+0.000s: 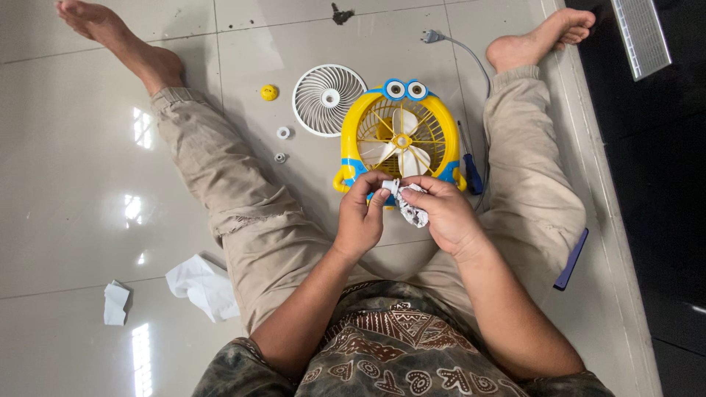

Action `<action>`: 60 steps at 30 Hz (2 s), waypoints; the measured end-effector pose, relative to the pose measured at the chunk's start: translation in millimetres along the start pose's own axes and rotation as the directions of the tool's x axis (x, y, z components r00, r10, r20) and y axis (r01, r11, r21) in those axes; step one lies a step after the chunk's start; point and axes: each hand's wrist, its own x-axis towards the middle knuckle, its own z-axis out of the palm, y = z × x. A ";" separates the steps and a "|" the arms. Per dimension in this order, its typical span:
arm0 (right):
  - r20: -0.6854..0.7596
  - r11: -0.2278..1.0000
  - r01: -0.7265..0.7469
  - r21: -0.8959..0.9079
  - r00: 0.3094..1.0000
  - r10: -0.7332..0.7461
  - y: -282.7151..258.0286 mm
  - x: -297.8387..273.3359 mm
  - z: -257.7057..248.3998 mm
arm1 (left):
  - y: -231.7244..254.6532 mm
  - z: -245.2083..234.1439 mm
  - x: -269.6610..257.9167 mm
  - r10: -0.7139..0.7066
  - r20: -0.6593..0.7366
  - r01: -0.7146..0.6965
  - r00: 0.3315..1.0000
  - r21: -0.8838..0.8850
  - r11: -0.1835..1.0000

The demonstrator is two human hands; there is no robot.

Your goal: The person disassembles a small yellow and blue electric fan by removing the front grille and fan blades, then reassembles it by placing the blades and grille back and securing them with a screwdriver. The person uses a screwdriver to tighten the central screw and adjusts the fan components.

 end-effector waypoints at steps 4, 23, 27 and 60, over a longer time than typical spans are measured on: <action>0.031 0.989 -0.076 0.124 0.997 0.073 -5.8 7.0 -9.2 | -10.3 -2.1 6.3 -0.127 0.035 0.131 0.991 -0.277 0.952; -0.449 0.868 0.324 -0.377 0.756 -0.477 -29.7 93.6 -107.6 | -12.2 -28.6 29.2 -0.357 0.188 0.381 0.915 -0.693 0.612; -0.250 0.782 0.427 -0.454 0.781 -0.572 6.2 69.3 -79.2 | -21.6 -27.2 45.9 -0.256 0.082 0.265 0.963 -0.459 0.848; 0.074 0.434 0.478 -0.764 0.732 -0.677 -16.3 78.9 -30.3 | -0.4 -6.9 92.6 0.228 0.133 -0.249 0.964 0.750 0.613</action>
